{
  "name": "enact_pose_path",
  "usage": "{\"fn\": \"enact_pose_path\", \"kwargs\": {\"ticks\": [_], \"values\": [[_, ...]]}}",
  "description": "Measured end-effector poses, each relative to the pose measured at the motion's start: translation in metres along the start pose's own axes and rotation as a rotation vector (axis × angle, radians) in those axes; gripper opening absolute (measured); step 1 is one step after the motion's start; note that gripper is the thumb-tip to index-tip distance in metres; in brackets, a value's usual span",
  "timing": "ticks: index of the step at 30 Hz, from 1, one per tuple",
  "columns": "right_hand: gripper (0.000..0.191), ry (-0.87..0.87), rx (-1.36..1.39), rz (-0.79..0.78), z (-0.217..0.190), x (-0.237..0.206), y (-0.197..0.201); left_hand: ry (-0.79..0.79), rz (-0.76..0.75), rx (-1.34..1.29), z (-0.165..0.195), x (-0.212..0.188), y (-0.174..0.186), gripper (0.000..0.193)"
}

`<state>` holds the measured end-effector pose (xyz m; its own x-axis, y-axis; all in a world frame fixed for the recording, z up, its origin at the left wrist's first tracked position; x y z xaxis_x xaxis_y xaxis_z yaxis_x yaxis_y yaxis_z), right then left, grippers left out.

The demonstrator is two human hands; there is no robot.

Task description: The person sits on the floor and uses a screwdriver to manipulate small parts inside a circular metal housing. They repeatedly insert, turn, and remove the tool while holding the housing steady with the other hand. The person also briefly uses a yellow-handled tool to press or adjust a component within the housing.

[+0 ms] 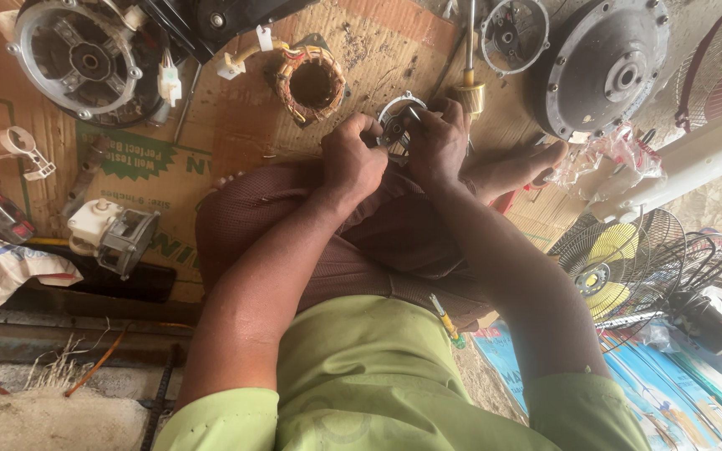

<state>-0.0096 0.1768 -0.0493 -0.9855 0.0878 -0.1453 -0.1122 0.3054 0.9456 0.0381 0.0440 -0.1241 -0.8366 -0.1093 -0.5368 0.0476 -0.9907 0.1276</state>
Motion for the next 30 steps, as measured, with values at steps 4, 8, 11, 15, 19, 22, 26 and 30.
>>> {"fn": "enact_pose_path", "kwargs": {"ticks": [4, 8, 11, 15, 19, 22, 26, 30], "values": [[0.018, -0.015, -0.013, -0.017, 0.001, 0.000, -0.001, 0.000, -0.005, 0.007, -0.001, 0.000, -0.002, 0.017], [0.018, 0.003, -0.008, -0.025, 0.002, 0.000, -0.002, -0.054, -0.005, -0.009, 0.003, -0.002, -0.003, 0.017], [0.018, 0.021, 0.008, -0.028, 0.004, 0.000, -0.002, -0.060, 0.001, -0.015, 0.004, -0.002, -0.004, 0.017], [0.018, 0.054, 0.003, -0.028, 0.002, -0.001, -0.001, -0.056, -0.007, -0.025, 0.004, -0.002, -0.005, 0.017], [0.018, 0.005, 0.009, -0.058, 0.005, -0.001, -0.003, -0.023, -0.016, -0.005, 0.002, -0.002, -0.006, 0.017], [0.018, 0.007, -0.007, -0.054, 0.003, 0.000, -0.001, -0.024, -0.036, -0.012, 0.004, -0.002, -0.008, 0.016], [0.017, 0.005, -0.062, -0.052, 0.001, 0.001, 0.000, -0.008, -0.041, 0.012, 0.004, -0.003, -0.008, 0.016], [0.017, 0.045, -0.058, -0.025, -0.006, 0.002, 0.004, -0.016, -0.034, 0.031, 0.005, -0.003, -0.006, 0.016]]}}
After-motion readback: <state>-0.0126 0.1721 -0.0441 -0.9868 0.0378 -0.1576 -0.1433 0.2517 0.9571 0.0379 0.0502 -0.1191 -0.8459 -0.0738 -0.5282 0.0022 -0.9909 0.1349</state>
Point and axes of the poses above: each hand's wrist, its own x-axis towards the middle knuckle, its own y-axis out of the back of the hand, z = x × y, the point moved 8 cm from there along x, towards the middle knuckle, and after that the axes turned 11 degrees about -x, right-handed, at the moved point
